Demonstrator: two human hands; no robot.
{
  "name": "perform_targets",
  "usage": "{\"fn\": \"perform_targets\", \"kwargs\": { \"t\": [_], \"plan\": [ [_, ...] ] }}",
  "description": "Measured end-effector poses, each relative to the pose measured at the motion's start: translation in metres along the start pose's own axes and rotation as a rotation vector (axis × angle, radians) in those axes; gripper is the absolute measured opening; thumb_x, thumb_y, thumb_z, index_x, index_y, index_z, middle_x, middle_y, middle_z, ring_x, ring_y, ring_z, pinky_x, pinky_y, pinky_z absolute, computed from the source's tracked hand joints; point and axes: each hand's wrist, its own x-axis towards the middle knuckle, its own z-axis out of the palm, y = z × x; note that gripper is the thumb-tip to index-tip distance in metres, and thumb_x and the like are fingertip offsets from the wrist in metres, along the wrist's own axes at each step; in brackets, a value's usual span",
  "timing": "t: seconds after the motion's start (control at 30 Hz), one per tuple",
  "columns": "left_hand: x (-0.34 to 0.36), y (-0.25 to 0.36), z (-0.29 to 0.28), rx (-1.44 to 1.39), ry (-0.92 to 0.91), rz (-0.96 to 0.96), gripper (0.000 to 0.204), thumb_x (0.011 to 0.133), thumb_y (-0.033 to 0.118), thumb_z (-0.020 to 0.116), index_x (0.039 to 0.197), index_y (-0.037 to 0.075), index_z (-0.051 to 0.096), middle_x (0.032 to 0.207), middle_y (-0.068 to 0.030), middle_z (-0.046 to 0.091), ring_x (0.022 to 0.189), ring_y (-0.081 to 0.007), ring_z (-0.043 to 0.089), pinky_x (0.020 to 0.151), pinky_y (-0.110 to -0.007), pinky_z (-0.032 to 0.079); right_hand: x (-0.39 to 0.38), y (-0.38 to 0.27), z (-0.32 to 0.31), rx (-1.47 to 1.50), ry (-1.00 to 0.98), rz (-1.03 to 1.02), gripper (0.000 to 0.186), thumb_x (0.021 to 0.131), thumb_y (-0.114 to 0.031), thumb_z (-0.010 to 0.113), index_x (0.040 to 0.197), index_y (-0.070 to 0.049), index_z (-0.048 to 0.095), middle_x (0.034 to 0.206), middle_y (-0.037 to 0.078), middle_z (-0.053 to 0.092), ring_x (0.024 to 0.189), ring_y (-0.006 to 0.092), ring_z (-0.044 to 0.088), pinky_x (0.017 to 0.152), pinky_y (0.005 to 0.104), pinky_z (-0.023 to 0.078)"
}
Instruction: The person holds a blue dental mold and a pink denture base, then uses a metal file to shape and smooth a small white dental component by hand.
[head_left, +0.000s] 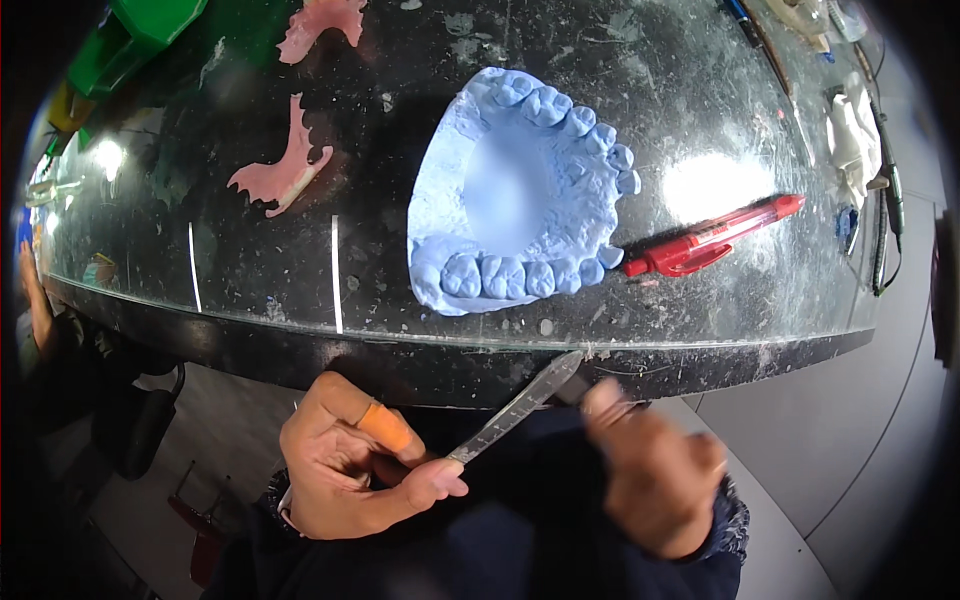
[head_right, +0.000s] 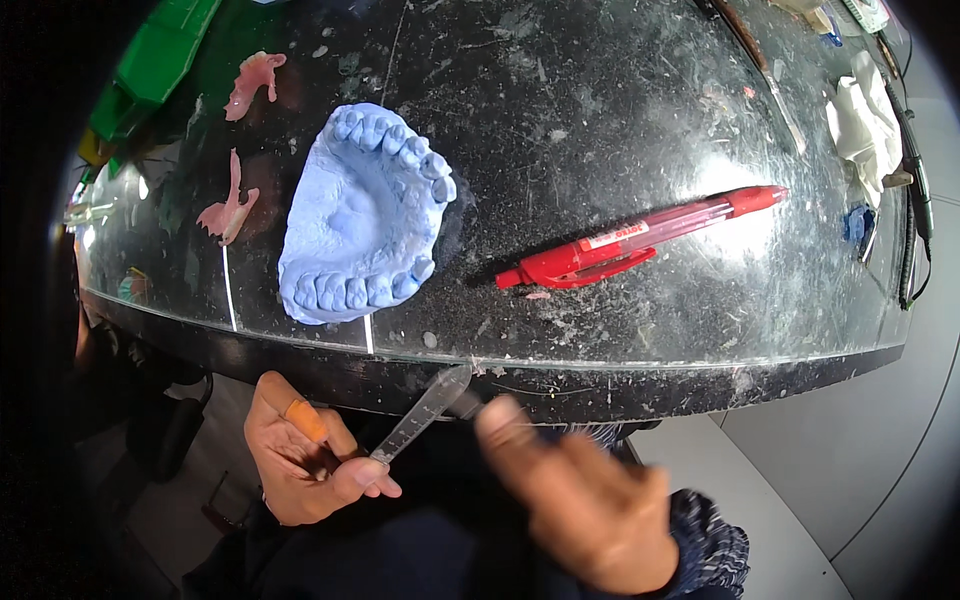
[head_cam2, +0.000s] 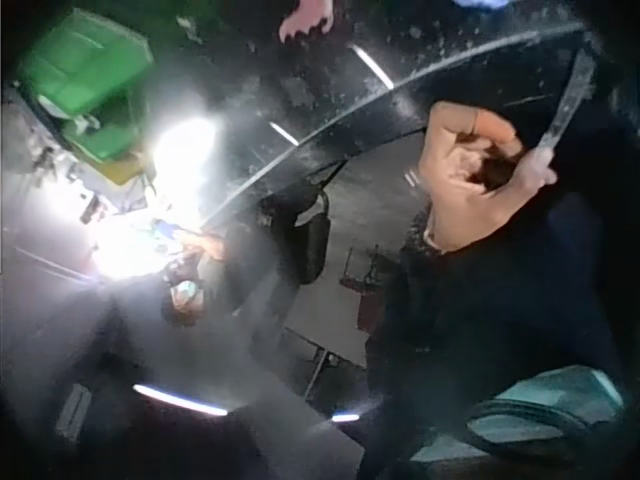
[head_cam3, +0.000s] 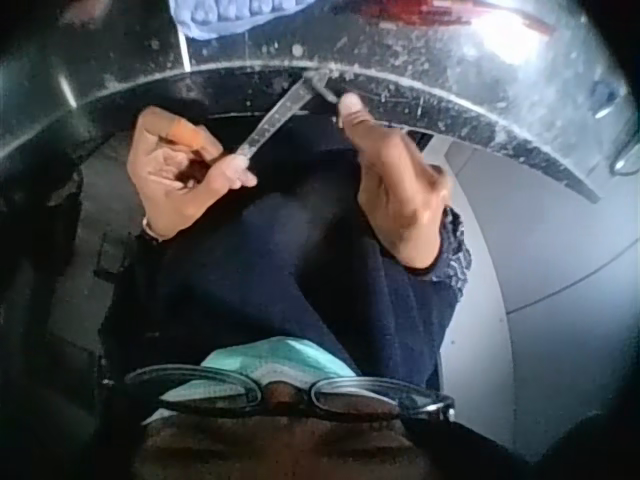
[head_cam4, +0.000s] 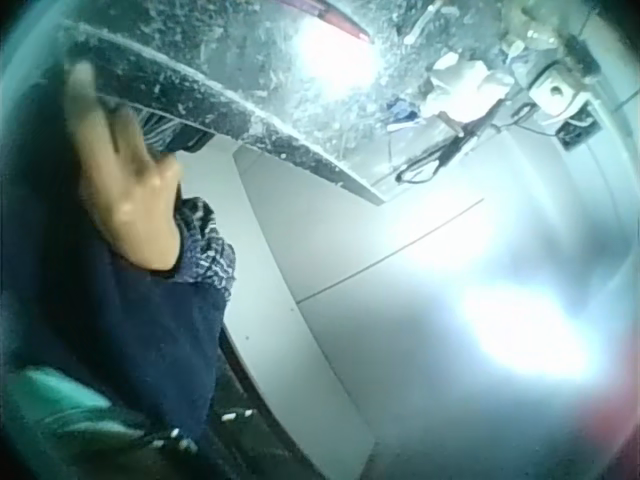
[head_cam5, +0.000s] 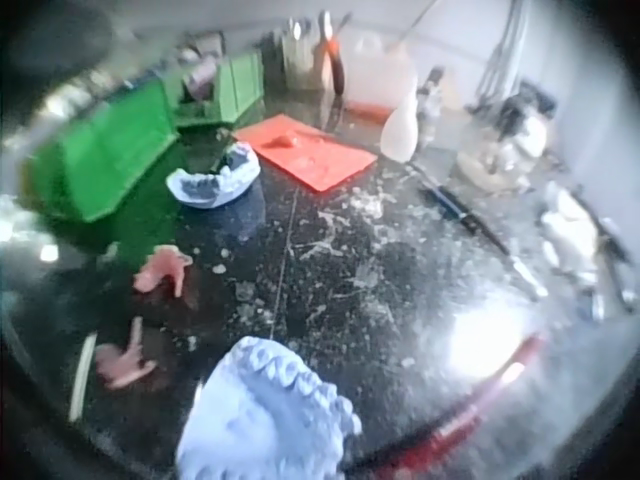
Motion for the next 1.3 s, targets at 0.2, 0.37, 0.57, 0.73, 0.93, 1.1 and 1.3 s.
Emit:
{"fn": "perform_targets", "kwargs": {
  "t": [0.2,0.37,0.57,0.73,0.93,1.1,1.3],
  "plan": [
    [0.003,0.002,0.001,0.018,-0.025,0.005,0.035,0.068,-0.013,0.067,0.085,-0.004,0.038,0.063,-0.0117,0.056,0.057,-0.0171,0.064,0.049,-0.024,0.056,-0.005,-0.006,-0.008,-0.184,-0.126,-0.17,0.026,0.076,0.001,0.057,0.094,-0.015,0.067,0.056,-0.001,0.048,0.047,0.0149,0.044,0.067,0.0302,0.041],
    [0.0,0.005,0.005,0.012,0.013,0.016,0.034,0.068,-0.012,0.068,0.084,-0.004,0.039,0.062,-0.0118,0.056,0.055,-0.0163,0.063,0.048,-0.024,0.056,0.001,-0.006,-0.005,-0.189,-0.034,-0.15,0.026,0.069,0.003,0.061,0.091,-0.009,0.066,0.054,0.002,0.045,0.043,0.018,0.043,0.046,0.0307,0.035],
    [0.002,0.002,0.004,-0.038,-0.023,0.037,0.034,0.069,-0.012,0.068,0.084,-0.003,0.039,0.061,-0.0115,0.056,0.054,-0.0151,0.062,0.049,-0.025,0.056,0.007,-0.013,-0.009,-0.046,0.07,0.174,0.028,0.067,0.006,0.058,0.09,-0.009,0.067,0.057,0.004,0.048,0.047,0.0195,0.044,0.052,0.0325,0.038],
    [-0.001,0.001,0.003,0.012,0.016,0.003,0.033,0.069,-0.011,0.068,0.083,-0.003,0.038,0.059,-0.0115,0.055,0.054,-0.0145,0.062,0.049,-0.026,0.057,0.004,-0.012,-0.009,-0.141,-0.042,-0.123,0.026,0.071,0.007,0.057,0.09,-0.006,0.066,0.049,0.005,0.044,0.04,0.0169,0.042,0.042,0.0289,0.033],
    [-0.001,0.003,0.005,0.027,0.006,0.01,0.033,0.069,-0.01,0.068,0.083,-0.003,0.038,0.058,-0.0106,0.054,0.054,-0.014,0.062,0.049,-0.026,0.057,0.009,-0.009,-0.012,-0.133,0.033,-0.083,0.028,0.069,0.009,0.058,0.092,-0.006,0.065,0.047,0.004,0.041,0.037,0.0172,0.04,0.04,0.0281,0.032],
    [0.001,0.0,0.005,-0.005,-0.008,0.015,0.033,0.069,-0.009,0.069,0.083,-0.004,0.039,0.059,-0.0099,0.055,0.054,-0.0132,0.062,0.049,-0.027,0.057,0.007,-0.002,-0.009,-0.102,0.121,0.073,0.026,0.069,0.006,0.06,0.091,-0.007,0.064,0.047,0.004,0.039,0.035,0.0165,0.037,0.039,0.028,0.031],
    [0.001,0.004,0.003,0.098,-0.02,0.044,0.034,0.069,-0.009,0.07,0.088,-0.003,0.042,0.061,-0.009,0.057,0.056,-0.0118,0.062,0.05,-0.024,0.055,0.005,-0.009,-0.015,-0.191,0.051,-0.084,0.031,0.065,0.007,0.059,0.091,-0.009,0.066,0.048,0.003,0.036,0.039,0.0163,0.038,0.041,0.0292,0.029]
  ]
}}
